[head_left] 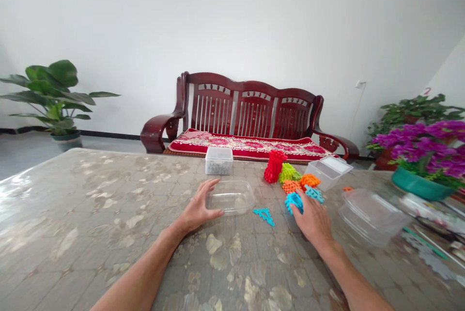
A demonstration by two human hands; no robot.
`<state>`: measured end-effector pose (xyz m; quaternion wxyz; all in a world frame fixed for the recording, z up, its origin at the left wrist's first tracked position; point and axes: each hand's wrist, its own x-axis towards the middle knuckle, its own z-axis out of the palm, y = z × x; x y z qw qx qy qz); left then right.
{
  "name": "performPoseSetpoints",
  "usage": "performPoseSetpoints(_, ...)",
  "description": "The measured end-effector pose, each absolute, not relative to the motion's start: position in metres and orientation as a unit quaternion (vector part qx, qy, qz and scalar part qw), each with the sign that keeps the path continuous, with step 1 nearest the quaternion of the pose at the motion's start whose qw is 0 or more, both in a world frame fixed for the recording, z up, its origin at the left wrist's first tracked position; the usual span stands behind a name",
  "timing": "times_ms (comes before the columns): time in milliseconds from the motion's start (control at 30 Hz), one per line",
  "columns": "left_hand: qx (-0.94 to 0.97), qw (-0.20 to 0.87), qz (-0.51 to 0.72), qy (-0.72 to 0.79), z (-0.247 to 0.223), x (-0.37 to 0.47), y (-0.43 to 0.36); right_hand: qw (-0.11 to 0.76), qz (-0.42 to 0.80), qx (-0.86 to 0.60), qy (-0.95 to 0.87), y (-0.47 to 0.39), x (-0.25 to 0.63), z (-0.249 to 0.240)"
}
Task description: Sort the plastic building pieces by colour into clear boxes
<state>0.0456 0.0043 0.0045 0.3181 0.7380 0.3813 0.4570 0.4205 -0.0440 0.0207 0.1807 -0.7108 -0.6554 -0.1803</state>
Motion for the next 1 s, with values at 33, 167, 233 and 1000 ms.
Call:
performPoseSetpoints(33,0.735,0.324,0.454,0.385,0.005,0.046,0.004,0.179,-0.176,-0.712,-0.656,-0.044,0.420,0.021)
performPoseSetpoints(167,0.729,0.357,0.438,0.387,0.006,0.046,0.001,0.200,-0.159,-0.706,-0.660,-0.043,0.419,0.021)
performPoseSetpoints(233,0.729,0.371,0.433,0.379,0.008,0.048,-0.001,0.222,-0.148,-0.701,-0.661,-0.043,0.419,0.020)
performPoseSetpoints(1000,0.715,0.481,0.419,0.286,0.012,0.069,-0.015,0.361,0.335,-0.462,-0.737,-0.029,0.269,0.055)
